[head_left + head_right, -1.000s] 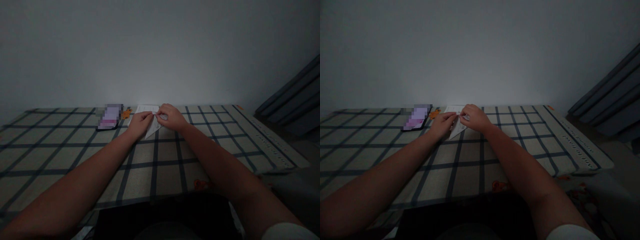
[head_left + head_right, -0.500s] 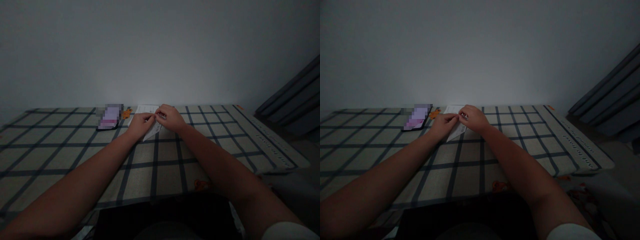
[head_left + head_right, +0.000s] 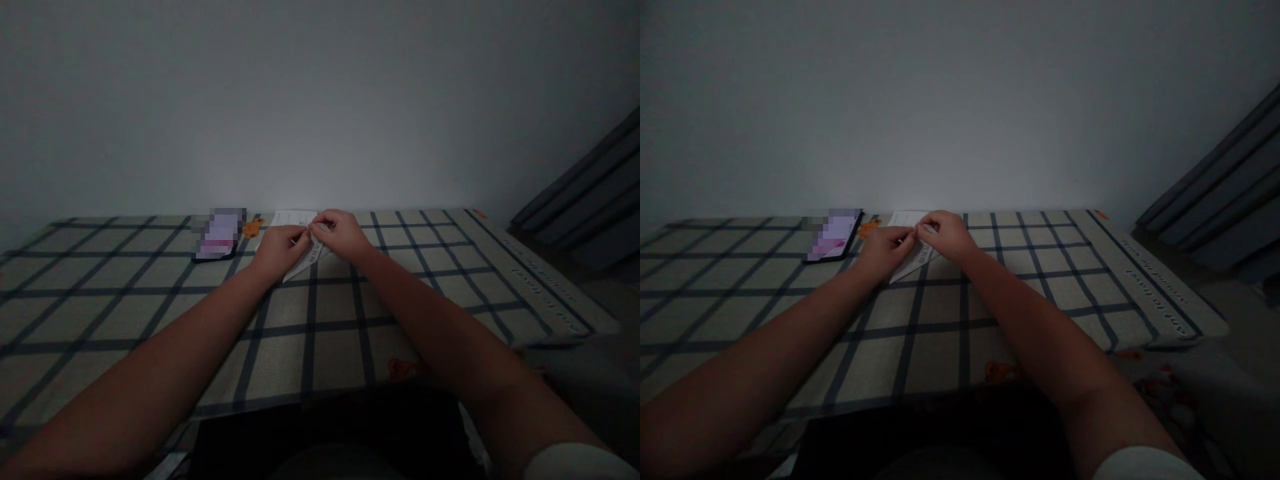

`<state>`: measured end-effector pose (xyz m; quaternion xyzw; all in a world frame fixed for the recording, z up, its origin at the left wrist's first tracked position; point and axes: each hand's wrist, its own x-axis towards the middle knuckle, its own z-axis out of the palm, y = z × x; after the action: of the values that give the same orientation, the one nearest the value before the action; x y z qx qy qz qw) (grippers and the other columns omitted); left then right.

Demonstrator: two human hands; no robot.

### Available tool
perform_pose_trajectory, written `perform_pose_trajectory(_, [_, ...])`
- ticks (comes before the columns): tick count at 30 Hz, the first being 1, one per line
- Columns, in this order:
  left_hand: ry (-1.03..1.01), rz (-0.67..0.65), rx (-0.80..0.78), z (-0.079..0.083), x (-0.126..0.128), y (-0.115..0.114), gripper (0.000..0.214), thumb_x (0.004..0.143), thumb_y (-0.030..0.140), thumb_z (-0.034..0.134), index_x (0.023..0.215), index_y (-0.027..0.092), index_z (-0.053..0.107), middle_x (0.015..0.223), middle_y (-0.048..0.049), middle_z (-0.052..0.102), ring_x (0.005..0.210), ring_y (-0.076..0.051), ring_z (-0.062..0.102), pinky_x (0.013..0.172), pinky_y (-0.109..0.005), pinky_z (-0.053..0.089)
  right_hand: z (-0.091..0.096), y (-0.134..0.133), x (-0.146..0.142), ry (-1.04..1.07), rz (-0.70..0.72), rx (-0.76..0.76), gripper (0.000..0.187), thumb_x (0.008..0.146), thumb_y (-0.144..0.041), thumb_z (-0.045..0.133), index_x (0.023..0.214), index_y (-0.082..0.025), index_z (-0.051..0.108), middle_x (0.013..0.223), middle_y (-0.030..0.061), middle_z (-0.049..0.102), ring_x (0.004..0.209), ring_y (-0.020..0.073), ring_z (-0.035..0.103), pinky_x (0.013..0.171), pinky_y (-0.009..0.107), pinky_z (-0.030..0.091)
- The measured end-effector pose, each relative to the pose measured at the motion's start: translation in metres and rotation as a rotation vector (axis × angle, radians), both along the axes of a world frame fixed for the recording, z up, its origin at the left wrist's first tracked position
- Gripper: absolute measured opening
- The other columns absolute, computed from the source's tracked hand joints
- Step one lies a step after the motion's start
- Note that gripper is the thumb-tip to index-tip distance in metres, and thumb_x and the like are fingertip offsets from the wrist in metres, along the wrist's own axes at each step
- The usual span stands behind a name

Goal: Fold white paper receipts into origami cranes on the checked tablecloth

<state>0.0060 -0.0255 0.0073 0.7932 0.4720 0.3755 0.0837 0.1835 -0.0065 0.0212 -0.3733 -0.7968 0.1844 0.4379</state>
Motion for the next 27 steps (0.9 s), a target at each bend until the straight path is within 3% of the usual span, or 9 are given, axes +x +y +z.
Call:
perform_pose_trajectory(8, [-0.109,0.022,-0.063,-0.0024,0.0012,0.0037,0.034,0.086,0.045,0.053,0.077,0.02,0.074,0.074,-0.003,0.073,0.07,-0.021,0.062,0.068,-0.029,0.043,-0.004,0.0047,0.0062,-0.035,0.001,0.02,0.022,0.084,-0.035,0.058,0.073,-0.017,0.063,0.071,0.0011,0.059,0.067,0.0134,0.051,0.063,0.028,0.035])
perform_pose_trajectory(19, [-0.161,-0.011,-0.105,-0.0023,0.0007,0.0046,0.035,0.087,0.046,0.054,0.079,0.017,0.074,0.072,-0.0025,0.07,0.066,-0.018,0.059,0.061,-0.028,0.039,-0.0019,0.0098,0.007,0.121,-0.023,-0.271,0.035,0.083,-0.046,0.062,0.063,-0.018,0.052,0.062,-0.0021,0.046,0.061,0.0112,0.04,0.057,0.028,0.03])
perform_pose_trajectory(27, [-0.293,0.043,-0.151,-0.0014,-0.0001,0.0063,0.034,0.082,0.046,0.061,0.08,0.014,0.074,0.069,-0.0027,0.069,0.064,-0.016,0.057,0.057,-0.025,0.039,-0.0007,0.0049,0.0096,0.073,0.014,-0.198,0.038,0.084,-0.049,0.059,0.065,-0.018,0.052,0.061,-0.0032,0.043,0.06,0.0102,0.038,0.056,0.026,0.027])
